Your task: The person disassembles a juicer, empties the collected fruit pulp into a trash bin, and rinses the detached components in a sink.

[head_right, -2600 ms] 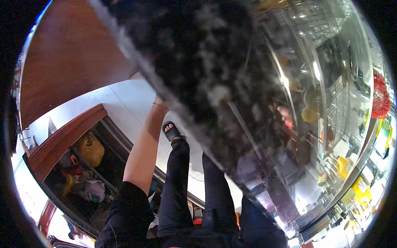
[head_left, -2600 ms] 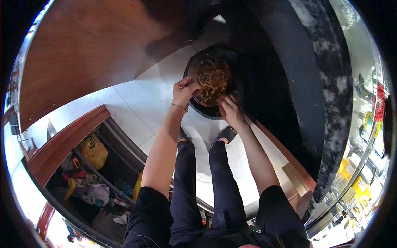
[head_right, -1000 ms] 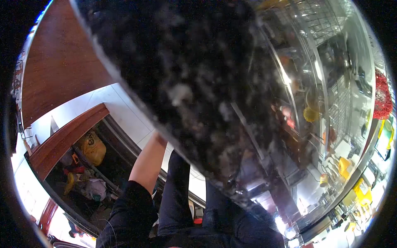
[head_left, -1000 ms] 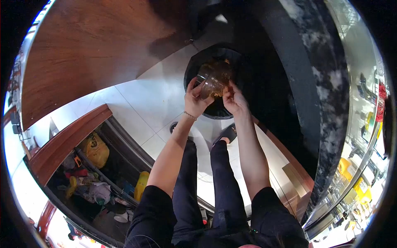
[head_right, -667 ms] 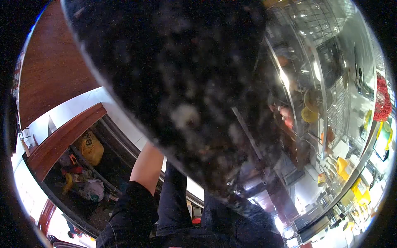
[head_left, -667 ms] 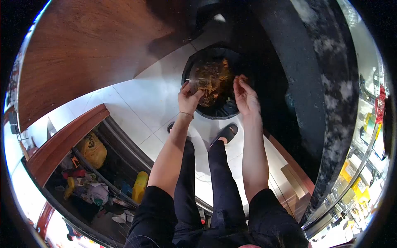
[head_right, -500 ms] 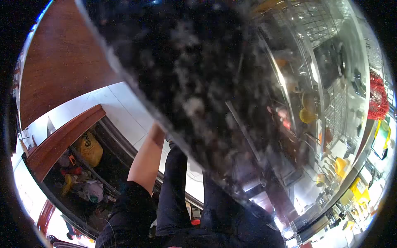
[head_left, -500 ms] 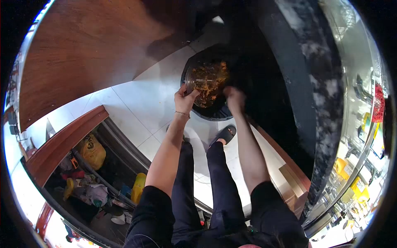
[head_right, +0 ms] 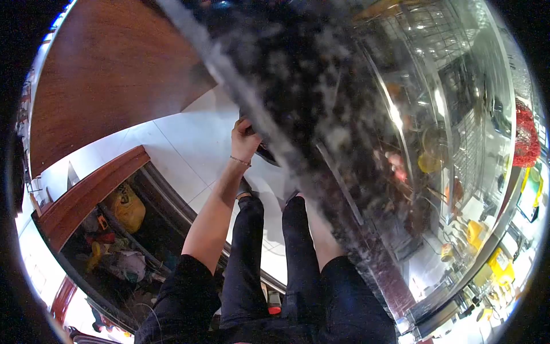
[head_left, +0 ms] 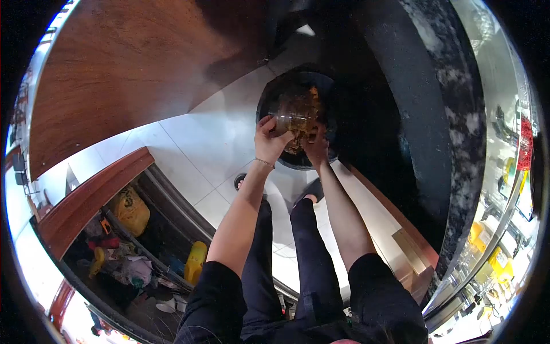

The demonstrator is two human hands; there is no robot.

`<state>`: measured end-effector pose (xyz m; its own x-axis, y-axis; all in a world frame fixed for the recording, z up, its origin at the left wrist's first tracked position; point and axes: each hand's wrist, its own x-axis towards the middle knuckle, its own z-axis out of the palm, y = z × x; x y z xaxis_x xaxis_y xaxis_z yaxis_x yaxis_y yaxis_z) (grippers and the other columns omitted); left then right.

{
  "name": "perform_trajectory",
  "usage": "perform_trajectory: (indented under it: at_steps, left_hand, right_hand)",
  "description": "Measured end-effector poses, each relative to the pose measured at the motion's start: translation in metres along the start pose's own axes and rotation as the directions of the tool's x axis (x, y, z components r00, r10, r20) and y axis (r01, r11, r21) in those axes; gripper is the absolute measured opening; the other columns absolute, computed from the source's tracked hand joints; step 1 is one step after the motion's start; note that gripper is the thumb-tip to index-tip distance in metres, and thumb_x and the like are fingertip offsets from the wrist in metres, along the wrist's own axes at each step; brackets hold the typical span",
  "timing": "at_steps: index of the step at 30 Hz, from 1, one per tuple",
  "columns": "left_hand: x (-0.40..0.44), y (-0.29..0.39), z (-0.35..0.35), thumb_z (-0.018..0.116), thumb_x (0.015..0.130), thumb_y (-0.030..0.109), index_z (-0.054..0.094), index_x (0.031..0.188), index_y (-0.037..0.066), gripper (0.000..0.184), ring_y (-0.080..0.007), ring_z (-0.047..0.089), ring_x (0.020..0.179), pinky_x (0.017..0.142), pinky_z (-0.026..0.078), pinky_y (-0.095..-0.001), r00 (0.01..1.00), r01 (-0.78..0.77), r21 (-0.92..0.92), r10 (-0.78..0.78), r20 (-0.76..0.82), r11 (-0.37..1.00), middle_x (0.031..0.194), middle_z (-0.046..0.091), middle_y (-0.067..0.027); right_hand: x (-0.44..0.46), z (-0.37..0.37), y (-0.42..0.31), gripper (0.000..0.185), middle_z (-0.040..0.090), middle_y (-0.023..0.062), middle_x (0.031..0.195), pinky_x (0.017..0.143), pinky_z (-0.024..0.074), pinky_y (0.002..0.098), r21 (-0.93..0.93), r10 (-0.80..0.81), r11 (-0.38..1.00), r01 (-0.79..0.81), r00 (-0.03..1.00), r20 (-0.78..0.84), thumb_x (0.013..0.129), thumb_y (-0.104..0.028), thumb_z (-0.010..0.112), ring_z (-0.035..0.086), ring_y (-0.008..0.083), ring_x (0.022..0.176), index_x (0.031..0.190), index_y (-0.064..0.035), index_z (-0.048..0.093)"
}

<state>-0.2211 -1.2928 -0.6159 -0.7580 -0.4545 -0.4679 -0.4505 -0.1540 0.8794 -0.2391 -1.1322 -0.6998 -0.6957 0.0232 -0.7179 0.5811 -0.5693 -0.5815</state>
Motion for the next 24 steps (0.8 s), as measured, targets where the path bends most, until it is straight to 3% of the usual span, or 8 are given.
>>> perform_trajectory:
  at_steps: [9,13,18,19,20,21,23,24]
  left_hand:
    - [-0.018,0.015,0.011,0.071,0.063,0.009,0.062,0.094,-0.006,0.036,-0.0189,0.057,0.076,0.069,0.047,-0.0221,0.993,0.004,-0.027,-0.007,-0.121,1.000,0.097,0.058,-0.0105]
    - [-0.011,0.009,0.003,0.071,0.068,0.014,0.061,0.096,-0.007,0.036,-0.0188,0.056,0.067,0.062,0.046,-0.0198,0.976,0.189,-0.451,-0.216,-0.008,0.872,0.090,0.060,-0.0096]
    - [-0.001,-0.012,0.004,0.071,0.072,0.023,0.061,0.099,-0.007,0.041,-0.0203,0.058,0.083,0.071,0.046,-0.0217,0.813,0.579,-0.352,-0.487,0.319,0.736,0.104,0.058,-0.0134]
    - [-0.005,-0.009,0.003,0.071,0.073,0.026,0.057,0.107,-0.006,0.048,-0.0216,0.055,0.092,0.077,0.045,-0.0254,0.949,0.292,-0.163,-0.264,0.171,0.943,0.110,0.055,-0.0150]
    - [-0.013,-0.007,0.002,0.070,0.074,0.029,0.054,0.114,-0.006,0.056,-0.0228,0.053,0.101,0.084,0.043,-0.0290,0.996,-0.024,0.078,0.018,0.082,0.997,0.116,0.052,-0.0165]
    - [-0.027,-0.022,0.004,0.070,0.074,0.029,0.054,0.114,-0.006,0.056,-0.0228,0.053,0.101,0.084,0.043,-0.0290,0.996,-0.036,0.078,0.029,0.090,0.996,0.116,0.052,-0.0165]
    - [-0.048,-0.074,0.012,0.070,0.074,0.032,0.043,0.126,-0.001,0.068,-0.0251,0.047,0.111,0.092,0.038,-0.0347,0.894,0.056,0.041,-0.031,-0.448,0.998,0.122,0.047,-0.0187]
    - [-0.062,-0.095,0.010,0.068,0.074,0.030,0.041,0.128,0.001,0.067,-0.0266,0.051,0.104,0.089,0.041,-0.0351,0.870,0.311,-0.072,-0.314,-0.381,0.948,0.118,0.050,-0.0194]
  right_hand:
    - [0.000,-0.027,-0.022,0.023,0.063,0.0130,0.091,0.061,0.0490,0.0302,0.012,0.107,0.994,-0.107,0.994,-0.003,0.086,-0.014,0.051,0.060,0.0251,0.073,0.107,-0.0091,0.057]
    - [0.008,-0.032,-0.036,0.024,0.063,0.0129,0.096,0.063,0.0508,0.0306,0.010,0.152,0.988,-0.153,0.988,0.030,0.089,-0.016,0.047,0.061,0.0244,0.077,0.110,-0.0091,0.055]
    - [-0.003,-0.040,-0.033,0.025,0.062,0.0126,0.101,0.065,0.0531,0.0312,0.009,0.216,0.976,-0.217,0.976,0.020,0.093,-0.019,0.043,0.063,0.0235,0.081,0.114,-0.0091,0.053]
    - [-0.006,-0.037,-0.034,0.025,0.062,0.0126,0.101,0.065,0.0531,0.0312,0.006,0.218,0.976,-0.218,0.976,0.024,0.093,-0.019,0.043,0.063,0.0235,0.081,0.114,-0.0091,0.053]
    - [-0.011,-0.034,-0.035,0.025,0.062,0.0128,0.102,0.067,0.0535,0.0324,0.014,0.170,0.985,-0.170,0.985,0.013,0.093,-0.018,0.043,0.063,0.0235,0.084,0.114,-0.0082,0.052]
    - [-0.021,-0.037,-0.035,0.025,0.062,0.0129,0.103,0.070,0.0539,0.0336,0.030,0.110,0.993,-0.110,0.994,0.002,0.093,-0.018,0.044,0.063,0.0236,0.087,0.114,-0.0073,0.052]
    - [-0.032,-0.039,-0.036,0.026,0.061,0.0131,0.105,0.076,0.0547,0.0361,0.054,0.000,0.999,0.001,1.000,-0.021,0.093,-0.017,0.044,0.062,0.0238,0.092,0.115,-0.0056,0.051]
    - [-0.043,-0.050,-0.034,0.026,0.061,0.0136,0.106,0.077,0.0544,0.0367,0.090,0.006,0.996,-0.003,1.000,-0.027,0.092,-0.016,0.045,0.062,0.0244,0.094,0.115,-0.0034,0.050]
